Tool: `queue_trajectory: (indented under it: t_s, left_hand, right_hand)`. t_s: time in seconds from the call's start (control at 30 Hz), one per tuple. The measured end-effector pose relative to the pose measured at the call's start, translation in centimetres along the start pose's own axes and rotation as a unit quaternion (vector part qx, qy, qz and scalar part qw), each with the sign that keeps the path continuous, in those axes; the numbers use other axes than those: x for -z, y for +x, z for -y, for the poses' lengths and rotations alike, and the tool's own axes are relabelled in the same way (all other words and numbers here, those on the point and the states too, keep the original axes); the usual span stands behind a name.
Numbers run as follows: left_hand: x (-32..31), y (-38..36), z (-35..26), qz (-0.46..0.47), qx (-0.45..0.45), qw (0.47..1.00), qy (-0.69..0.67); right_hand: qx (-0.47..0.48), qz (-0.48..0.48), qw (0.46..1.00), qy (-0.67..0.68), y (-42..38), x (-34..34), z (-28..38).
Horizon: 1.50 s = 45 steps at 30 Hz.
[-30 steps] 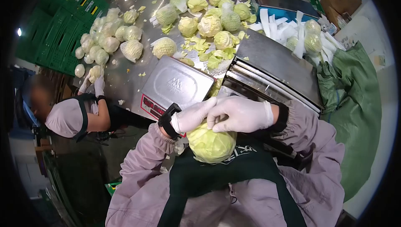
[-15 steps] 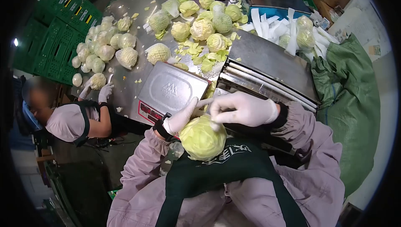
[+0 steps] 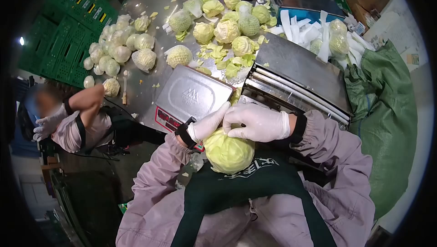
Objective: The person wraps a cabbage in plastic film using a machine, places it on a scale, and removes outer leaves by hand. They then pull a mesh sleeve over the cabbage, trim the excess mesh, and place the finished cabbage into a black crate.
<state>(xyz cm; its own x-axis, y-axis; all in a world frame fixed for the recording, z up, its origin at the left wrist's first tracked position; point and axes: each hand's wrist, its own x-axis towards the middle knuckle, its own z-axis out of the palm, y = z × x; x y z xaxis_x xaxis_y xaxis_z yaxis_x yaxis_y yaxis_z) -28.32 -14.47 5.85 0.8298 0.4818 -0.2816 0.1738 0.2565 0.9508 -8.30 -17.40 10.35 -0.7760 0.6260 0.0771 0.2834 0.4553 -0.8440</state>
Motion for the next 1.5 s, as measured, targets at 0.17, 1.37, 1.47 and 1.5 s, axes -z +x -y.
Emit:
queue_trajectory:
  t_s: [0.17, 1.37, 1.47, 1.5]
  left_hand:
    - [0.6, 0.7, 2.4, 0.026, 0.006, 0.998, -0.064]
    - [-1.2, -0.5, -1.4, 0.018, -0.065, 0.977, 0.2]
    - [-1.2, -0.3, -1.3, 0.029, -0.075, 0.971, 0.225]
    - [-1.2, -0.4, -1.3, 0.023, -0.072, 0.968, 0.238]
  right_hand:
    - [0.017, -0.04, 0.998, 0.038, -0.5, -0.6, -0.2]
    - [0.051, -0.092, 0.994, -0.006, -2.9, -0.3, 3.0]
    - [0.033, -0.068, 0.997, -0.028, -3.0, -0.2, 3.5]
    - [0.026, -0.055, 0.997, -0.039, -3.1, -0.2, 3.6]
